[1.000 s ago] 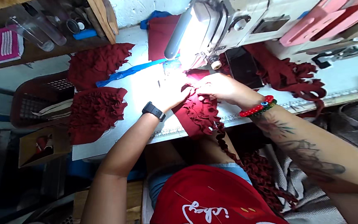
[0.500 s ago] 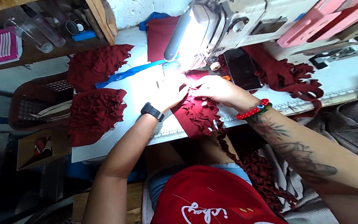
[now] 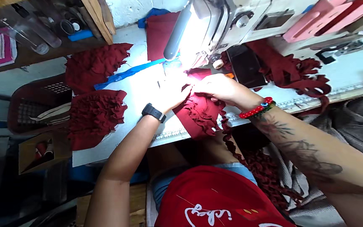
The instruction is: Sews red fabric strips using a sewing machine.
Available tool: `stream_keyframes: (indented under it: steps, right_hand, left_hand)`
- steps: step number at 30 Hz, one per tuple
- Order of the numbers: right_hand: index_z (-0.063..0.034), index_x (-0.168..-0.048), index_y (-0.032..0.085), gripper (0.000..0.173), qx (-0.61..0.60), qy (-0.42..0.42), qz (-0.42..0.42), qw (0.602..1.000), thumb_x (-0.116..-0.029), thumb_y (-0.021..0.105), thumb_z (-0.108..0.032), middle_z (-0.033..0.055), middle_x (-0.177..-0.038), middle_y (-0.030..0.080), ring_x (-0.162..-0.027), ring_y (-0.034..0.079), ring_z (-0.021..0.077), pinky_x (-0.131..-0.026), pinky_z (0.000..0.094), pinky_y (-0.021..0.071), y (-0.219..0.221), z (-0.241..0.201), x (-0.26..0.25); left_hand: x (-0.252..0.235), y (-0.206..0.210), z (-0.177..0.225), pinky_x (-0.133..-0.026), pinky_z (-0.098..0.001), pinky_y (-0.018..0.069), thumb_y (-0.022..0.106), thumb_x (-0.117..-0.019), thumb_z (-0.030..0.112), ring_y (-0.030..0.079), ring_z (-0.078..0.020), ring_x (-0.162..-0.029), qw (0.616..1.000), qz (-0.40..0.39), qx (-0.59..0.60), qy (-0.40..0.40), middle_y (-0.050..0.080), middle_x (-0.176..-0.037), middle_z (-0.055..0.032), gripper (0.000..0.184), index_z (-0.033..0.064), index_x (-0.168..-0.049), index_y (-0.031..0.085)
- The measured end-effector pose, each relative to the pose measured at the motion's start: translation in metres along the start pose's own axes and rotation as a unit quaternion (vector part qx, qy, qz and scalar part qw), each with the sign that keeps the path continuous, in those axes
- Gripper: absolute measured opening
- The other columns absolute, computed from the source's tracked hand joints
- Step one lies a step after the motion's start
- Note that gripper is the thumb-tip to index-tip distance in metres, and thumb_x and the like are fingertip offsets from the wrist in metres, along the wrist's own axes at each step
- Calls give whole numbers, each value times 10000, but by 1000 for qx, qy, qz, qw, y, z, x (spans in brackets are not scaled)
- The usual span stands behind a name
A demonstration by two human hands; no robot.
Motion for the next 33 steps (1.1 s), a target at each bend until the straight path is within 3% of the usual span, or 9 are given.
stream_keyframes:
  steps: [2,5,10,13,15,19,22,28,33]
  right_hand:
    - [-91,-924,724,183,33,-18,19,999,-964,726,-269,13,-761,640,-583,519,77,-533,273,433,-3,-1,-2]
    - [-54,-986,750,199,104,-103,56,988,-935,750,-247,88,-955,696,-894,644,202,-807,450,521,-3,-10,-2]
    - [-45,-1029,617,130,217,-214,155,940,-972,645,-159,134,-763,612,-684,629,299,-580,499,500,9,-27,29]
    - [-7,-1183,657,231,324,-232,157,904,-1009,558,-123,218,-1029,689,-919,696,417,-726,614,537,20,-32,31]
    - [9,-1188,684,245,361,-269,160,879,-1013,539,-83,219,-1128,694,-1004,703,401,-796,587,563,27,-37,36]
    - [19,-1101,700,215,353,-300,113,879,-1014,546,-103,218,-1103,654,-968,684,371,-779,527,577,40,-39,58]
    - [8,-1217,703,303,341,-277,95,893,-1045,507,-145,203,-1038,628,-878,669,348,-708,492,570,44,-33,61]
    - [28,-1062,732,191,307,-292,95,901,-985,579,-57,169,-951,625,-859,657,318,-713,460,567,46,-31,68]
    - [13,-1059,737,179,297,-301,87,902,-984,587,-47,181,-1007,649,-913,674,328,-763,488,580,43,-30,71]
  left_hand:
    - [0,-3,2,-1144,-496,389,553,-1029,296,576,-268,-1299,1000,13,7,17,708,-1235,-86,270,139,-1071,770]
    - [-1,-4,4,-1135,-486,394,559,-1025,264,580,-283,-1283,999,15,14,27,710,-1215,-102,257,127,-1069,773]
    - [1,-5,1,-1142,-498,393,564,-1034,290,578,-268,-1296,1000,5,20,3,709,-1235,-91,266,136,-1087,775]
    - [2,-11,6,-1111,-477,423,608,-1007,225,611,-283,-1235,998,36,36,21,731,-1161,-105,215,111,-1039,788]
    - [4,-11,8,-1107,-520,416,611,-998,206,603,-305,-1267,999,36,25,14,723,-1213,-120,212,113,-1057,791]
    - [9,-6,9,-1151,-586,329,551,-978,161,482,-326,-1414,999,-30,-5,-10,646,-1395,-104,301,158,-1186,769]
    - [14,-14,14,-1100,-552,394,568,-963,147,582,-341,-1283,1000,-4,-12,9,708,-1258,-129,263,106,-1100,788]
    - [21,-18,29,-1056,-551,426,610,-972,181,612,-327,-1197,998,-43,-47,21,701,-1146,-129,193,79,-1007,771]
    - [27,-13,48,-1102,-508,394,542,-1012,154,592,-294,-1256,993,-26,-35,112,708,-1265,-88,287,92,-1194,755]
Point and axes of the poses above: each hand's wrist, its own x-axis away from the middle knuckle, its own y-axis out of the palm, z = x × y, the point moved 10 cm from there along -x, towards the middle knuckle
